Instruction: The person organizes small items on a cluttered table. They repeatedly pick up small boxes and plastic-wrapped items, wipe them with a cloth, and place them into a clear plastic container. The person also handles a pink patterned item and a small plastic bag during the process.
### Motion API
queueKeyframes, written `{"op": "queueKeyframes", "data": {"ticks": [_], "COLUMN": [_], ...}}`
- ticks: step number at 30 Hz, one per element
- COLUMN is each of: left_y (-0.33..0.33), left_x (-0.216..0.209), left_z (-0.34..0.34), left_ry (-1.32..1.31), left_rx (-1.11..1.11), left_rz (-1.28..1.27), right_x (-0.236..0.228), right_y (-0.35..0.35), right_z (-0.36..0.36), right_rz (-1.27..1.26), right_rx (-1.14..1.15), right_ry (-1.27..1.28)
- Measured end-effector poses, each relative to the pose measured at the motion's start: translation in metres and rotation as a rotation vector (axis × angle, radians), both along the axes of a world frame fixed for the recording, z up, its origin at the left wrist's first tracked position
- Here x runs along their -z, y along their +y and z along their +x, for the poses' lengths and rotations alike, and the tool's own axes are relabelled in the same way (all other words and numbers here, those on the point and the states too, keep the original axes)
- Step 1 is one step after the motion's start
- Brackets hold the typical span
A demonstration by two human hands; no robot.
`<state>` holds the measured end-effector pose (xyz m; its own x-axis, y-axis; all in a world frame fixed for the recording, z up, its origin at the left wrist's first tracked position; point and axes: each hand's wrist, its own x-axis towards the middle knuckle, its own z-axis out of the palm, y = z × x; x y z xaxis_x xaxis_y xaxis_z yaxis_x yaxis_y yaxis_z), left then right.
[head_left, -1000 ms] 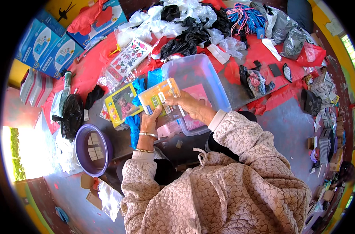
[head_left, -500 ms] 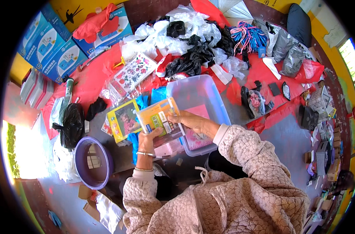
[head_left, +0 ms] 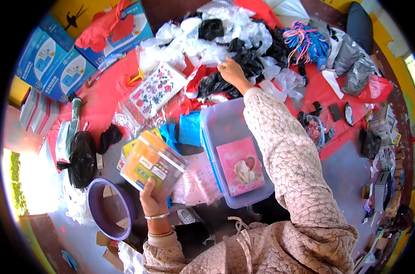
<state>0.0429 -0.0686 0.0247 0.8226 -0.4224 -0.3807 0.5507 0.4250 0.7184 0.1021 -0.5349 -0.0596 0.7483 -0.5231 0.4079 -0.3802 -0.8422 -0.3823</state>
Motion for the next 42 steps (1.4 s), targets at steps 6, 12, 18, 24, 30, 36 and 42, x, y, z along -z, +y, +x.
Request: {"op": "queueKeyframes", "data": {"ticks": [6, 12, 18, 24, 30, 36, 42], "left_y": [0.015, 0.007, -0.006, 0.001, 0.076, 0.105, 0.077], "left_x": [0.01, 0.009, 0.004, -0.014, -0.032, -0.063, -0.048], "left_z": [0.007, 0.006, -0.002, 0.006, 0.032, -0.003, -0.044], "left_ry": [0.035, 0.041, -0.01, -0.049, -0.04, 0.026, 0.082], "left_rx": [-0.087, -0.048, -0.035, -0.174, -0.209, -0.217, -0.071], "left_rz": [0.045, 0.064, -0.006, -0.125, -0.342, -0.529, -0.581], "right_x": [0.025, 0.02, 0.003, -0.081, -0.16, -0.199, -0.172], "right_y": [0.028, -0.023, -0.089, -0.078, 0.064, 0.184, 0.284], "right_z": [0.038, 0.001, -0.128, -0.175, -0.173, -0.182, -0.201], "right_rz": [0.115, 0.933, 1.495, 1.508, 1.325, 1.355, 1.366], "right_rx": [0.098, 0.025, 0.355, -0.006, -0.226, -0.702, -0.8], "right_ry": [0.192, -0.32, -0.621, -0.954, -0.587, -0.788, -0.629]}}
